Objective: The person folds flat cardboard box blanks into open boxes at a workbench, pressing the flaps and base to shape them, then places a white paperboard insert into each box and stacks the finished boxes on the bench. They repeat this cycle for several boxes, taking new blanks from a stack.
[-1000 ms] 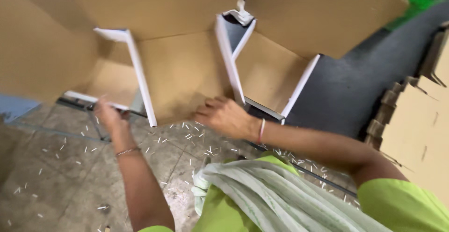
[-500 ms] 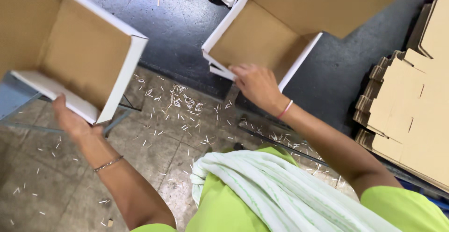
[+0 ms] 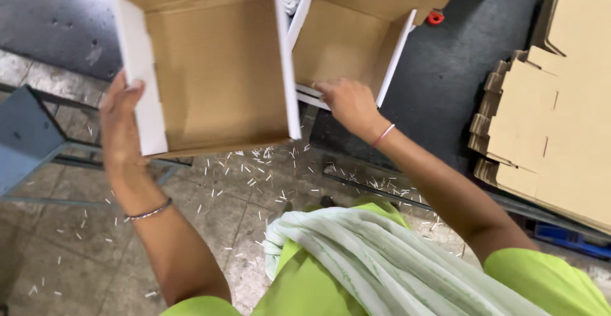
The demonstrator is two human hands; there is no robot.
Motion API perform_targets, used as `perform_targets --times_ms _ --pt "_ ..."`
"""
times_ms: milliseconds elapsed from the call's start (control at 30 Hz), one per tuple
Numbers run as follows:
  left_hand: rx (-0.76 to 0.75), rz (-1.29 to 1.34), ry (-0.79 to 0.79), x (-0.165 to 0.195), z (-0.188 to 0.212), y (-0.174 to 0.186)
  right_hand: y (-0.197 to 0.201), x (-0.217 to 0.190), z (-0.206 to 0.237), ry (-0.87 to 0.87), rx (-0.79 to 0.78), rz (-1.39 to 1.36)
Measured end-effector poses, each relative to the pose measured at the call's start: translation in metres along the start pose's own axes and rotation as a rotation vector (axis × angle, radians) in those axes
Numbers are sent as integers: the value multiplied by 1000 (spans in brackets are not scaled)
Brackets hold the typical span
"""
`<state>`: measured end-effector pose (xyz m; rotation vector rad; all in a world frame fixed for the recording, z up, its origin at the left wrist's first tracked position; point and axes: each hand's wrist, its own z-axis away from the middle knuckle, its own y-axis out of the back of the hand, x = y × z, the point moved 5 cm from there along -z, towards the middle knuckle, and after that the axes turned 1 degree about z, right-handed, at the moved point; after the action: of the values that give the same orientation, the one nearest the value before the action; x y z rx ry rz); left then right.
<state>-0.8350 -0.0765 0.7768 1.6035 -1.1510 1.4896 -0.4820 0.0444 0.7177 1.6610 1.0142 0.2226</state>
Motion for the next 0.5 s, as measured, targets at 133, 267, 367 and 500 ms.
perform_targets --times_ms 133,267,367,500 --pt "-175 -56 -11 8 -26 -56 0 0 21 -12 55 68" --pt "-380 -57 -54 4 -62 -113 30 -3 68 -18 249 71" --pt "-459 -68 -17 -14 -89 -149 52 -2 112 -66 283 -29" --pt "-558 -94 48 -58 -134 -188 75 9 168 -206 264 -61"
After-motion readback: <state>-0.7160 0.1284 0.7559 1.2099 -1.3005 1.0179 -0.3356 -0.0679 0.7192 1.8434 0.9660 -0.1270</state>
